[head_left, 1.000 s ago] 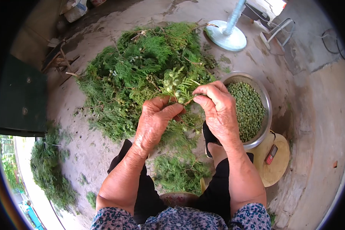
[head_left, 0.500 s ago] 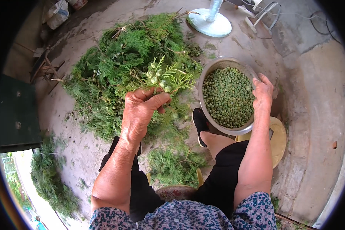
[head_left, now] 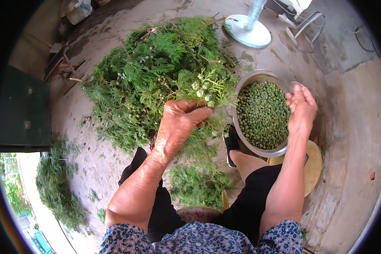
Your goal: The person picks small green berries from cedar branches by hand and drops them into a metal bowl. They handle the branches one at a time, occasionally tossing aside stripped branches and reaching for new ones from the pile.
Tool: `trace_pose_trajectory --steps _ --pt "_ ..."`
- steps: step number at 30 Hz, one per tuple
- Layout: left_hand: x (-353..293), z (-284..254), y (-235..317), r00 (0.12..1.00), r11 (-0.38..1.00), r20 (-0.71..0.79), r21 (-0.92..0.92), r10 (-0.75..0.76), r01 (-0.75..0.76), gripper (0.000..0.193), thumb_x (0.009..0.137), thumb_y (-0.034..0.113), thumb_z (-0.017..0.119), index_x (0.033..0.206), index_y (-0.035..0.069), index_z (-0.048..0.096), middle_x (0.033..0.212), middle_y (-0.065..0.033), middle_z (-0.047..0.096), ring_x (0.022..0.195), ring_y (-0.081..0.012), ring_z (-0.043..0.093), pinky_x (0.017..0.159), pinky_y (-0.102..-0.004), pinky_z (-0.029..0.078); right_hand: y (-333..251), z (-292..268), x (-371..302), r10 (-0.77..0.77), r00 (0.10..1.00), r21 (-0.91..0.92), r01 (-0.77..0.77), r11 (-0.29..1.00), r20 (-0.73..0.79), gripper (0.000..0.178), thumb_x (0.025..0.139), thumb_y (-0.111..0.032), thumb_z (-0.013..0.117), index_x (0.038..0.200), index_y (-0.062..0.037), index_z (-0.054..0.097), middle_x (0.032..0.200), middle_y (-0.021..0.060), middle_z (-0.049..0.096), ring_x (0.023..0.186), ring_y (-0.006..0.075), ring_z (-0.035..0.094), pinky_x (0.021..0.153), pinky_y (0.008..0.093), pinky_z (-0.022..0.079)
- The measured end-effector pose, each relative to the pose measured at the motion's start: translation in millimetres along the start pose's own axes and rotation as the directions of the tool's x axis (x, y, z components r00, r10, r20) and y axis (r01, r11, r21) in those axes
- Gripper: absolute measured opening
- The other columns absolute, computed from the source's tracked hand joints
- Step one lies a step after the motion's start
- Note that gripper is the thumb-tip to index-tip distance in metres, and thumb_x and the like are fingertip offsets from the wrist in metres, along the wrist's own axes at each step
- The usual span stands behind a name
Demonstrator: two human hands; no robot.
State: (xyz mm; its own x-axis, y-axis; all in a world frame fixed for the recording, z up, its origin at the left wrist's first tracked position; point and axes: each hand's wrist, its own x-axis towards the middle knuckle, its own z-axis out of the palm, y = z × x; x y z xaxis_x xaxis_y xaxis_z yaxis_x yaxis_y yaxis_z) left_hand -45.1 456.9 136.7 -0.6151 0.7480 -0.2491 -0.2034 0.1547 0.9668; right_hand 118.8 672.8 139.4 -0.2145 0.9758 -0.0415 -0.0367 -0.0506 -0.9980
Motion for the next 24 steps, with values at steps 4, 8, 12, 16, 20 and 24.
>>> trace_pose_trajectory --steps 4,8,12,16,20,24 --pt "1.1 -2.1 -2.6 1.0 1.0 -0.006 -0.007 -0.001 0.001 0.011 0.077 0.008 0.064 0.081 -0.002 0.065 0.067 -0.0057 0.062 0.058 -0.0089 0.054 0.055 -0.0238 0.046 -15.7 50.7 -76.3 -0.069 0.84 -0.147 0.174 0.974 0.538 0.014 0.082 -0.008 0.057 0.094 -0.0035 0.064 0.067 -0.0004 0.058 0.051 0.0038 0.049 0.043 0.0154 0.035" --pt "2.2 1.5 -3.3 1.0 0.998 -0.021 0.057 0.024 -0.023 0.011 0.077 0.009 0.064 0.082 -0.001 0.065 0.067 -0.0047 0.062 0.058 -0.0081 0.054 0.055 -0.0231 0.046 3.9 72.0 -100.3 -0.127 0.783 -0.123 0.251 0.96 0.609 0.02 0.076 -0.003 0.065 0.096 -0.0025 0.063 0.075 0.0035 0.063 0.058 0.0058 0.054 0.051 0.0181 0.044" --pt "1.9 -0.4 -8.0 0.999 0.994 -0.014 0.098 0.052 -0.05 0.014 0.076 0.009 0.064 0.084 -0.002 0.065 0.062 -0.001 0.059 0.057 -0.0048 0.05 0.052 -0.0212 0.041 14.6 84.3 -104.9 -0.1 0.812 -0.165 0.234 0.958 0.575 0.022 0.076 -0.004 0.066 0.097 0.0002 0.061 0.076 0.0065 0.064 0.066 0.0102 0.058 0.058 0.0217 0.047" --pt "-0.7 -1.6 -2.5 0.999 0.987 -0.002 0.153 0.052 -0.051 0.013 0.077 0.008 0.065 0.084 -0.002 0.066 0.066 -0.0043 0.062 0.058 -0.0074 0.052 0.055 -0.0226 0.044 15.3 85.0 -103.7 0.027 0.826 -0.073 0.018 0.997 0.564 0.022 0.076 -0.005 0.066 0.097 0.0022 0.059 0.077 0.0064 0.063 0.067 0.0099 0.058 0.058 0.0219 0.047" --pt "-3.8 -2.7 -0.2 0.999 0.994 0.013 0.096 0.048 -0.049 0.012 0.076 0.007 0.064 0.083 -0.002 0.066 0.066 -0.0049 0.062 0.057 -0.0079 0.052 0.055 -0.0227 0.044 11.8 83.9 -103.0 0.095 0.787 -0.153 0.0 0.988 0.609 0.019 0.079 -0.01 0.064 0.093 0.0021 0.06 0.075 0.0036 0.061 0.059 0.0047 0.052 0.048 0.0184 0.041" --pt "-2.7 -3.7 2.4 0.999 0.991 0.031 0.135 0.008 -0.012 0.012 0.076 0.007 0.063 0.082 -0.003 0.065 0.065 -0.0054 0.061 0.056 -0.0086 0.051 0.054 -0.023 0.043 10.7 80.1 -101.7 0.285 0.74 -0.015 -0.349 0.937 0.61 0.014 0.083 -0.014 0.06 0.088 -0.0016 0.06 0.069 0.0025 0.058 0.051 0.0047 0.049 0.042 0.0171 0.036"
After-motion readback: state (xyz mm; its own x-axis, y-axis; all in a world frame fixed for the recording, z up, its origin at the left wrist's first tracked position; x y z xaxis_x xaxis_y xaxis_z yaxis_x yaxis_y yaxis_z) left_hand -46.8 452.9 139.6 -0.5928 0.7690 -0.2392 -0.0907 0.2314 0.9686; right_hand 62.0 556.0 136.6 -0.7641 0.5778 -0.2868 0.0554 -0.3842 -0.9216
